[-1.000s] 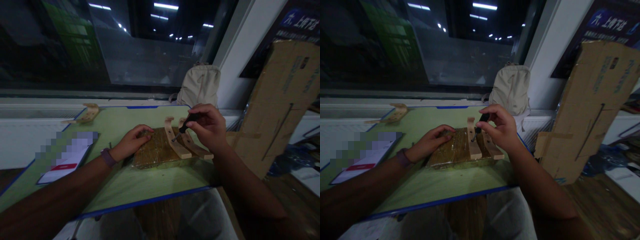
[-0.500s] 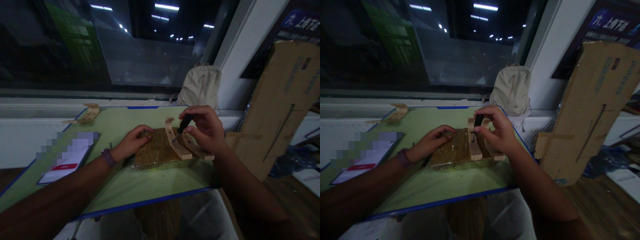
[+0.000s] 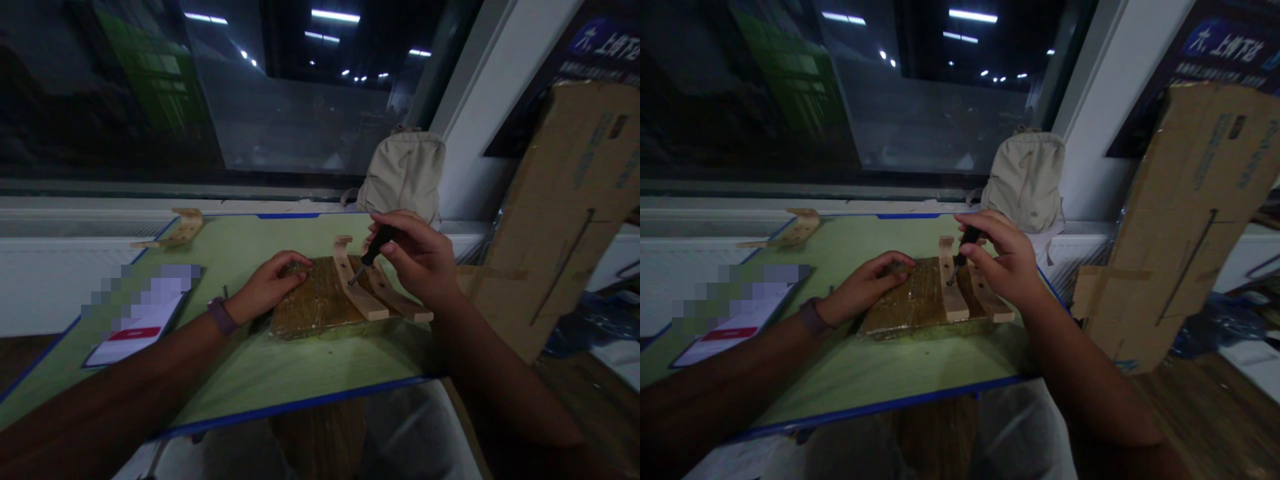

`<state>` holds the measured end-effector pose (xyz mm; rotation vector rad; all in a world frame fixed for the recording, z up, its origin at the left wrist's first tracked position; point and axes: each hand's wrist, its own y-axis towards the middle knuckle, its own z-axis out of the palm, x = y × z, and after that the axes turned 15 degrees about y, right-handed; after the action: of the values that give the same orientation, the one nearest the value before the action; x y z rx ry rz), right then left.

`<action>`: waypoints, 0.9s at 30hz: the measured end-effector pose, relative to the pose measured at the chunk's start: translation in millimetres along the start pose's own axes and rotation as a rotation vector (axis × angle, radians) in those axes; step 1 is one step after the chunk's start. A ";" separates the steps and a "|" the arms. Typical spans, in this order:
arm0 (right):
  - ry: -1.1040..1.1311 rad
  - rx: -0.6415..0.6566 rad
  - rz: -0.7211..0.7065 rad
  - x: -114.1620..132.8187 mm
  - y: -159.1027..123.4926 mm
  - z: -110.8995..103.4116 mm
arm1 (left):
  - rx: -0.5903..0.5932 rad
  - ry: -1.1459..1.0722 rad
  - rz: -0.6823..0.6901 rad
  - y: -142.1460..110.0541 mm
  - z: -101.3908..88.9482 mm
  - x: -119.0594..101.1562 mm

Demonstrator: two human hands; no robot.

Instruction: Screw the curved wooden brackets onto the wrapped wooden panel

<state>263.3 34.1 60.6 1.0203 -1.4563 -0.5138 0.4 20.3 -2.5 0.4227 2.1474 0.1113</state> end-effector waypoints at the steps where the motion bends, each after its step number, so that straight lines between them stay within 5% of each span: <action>1: 0.042 0.041 0.025 1.3 -0.4 0.7 | -0.002 0.000 -0.004 -0.1 -0.1 -0.4; 4: 0.150 0.072 0.082 3.2 -0.3 3.5 | -0.006 -0.001 -0.011 -0.5 -0.7 -2.3; 10: 0.118 -0.174 0.054 -3.5 1.6 3.0 | -0.005 0.004 0.002 -0.5 -0.9 -2.8; 17: 0.169 0.065 0.109 4.0 -2.0 4.7 | 0.002 -0.002 -0.015 -0.9 -0.9 -2.5; 23: 0.053 -0.148 0.071 -3.4 0.4 5.2 | -0.002 0.009 -0.009 -0.6 -0.7 -2.3; 27: -0.003 -0.043 0.054 1.1 -2.7 3.5 | 0.004 0.003 -0.014 -0.8 -1.0 -4.4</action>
<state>260.9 30.9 58.5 0.9438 -1.4657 -0.5061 1.7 18.1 1.4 0.4100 2.1533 0.1000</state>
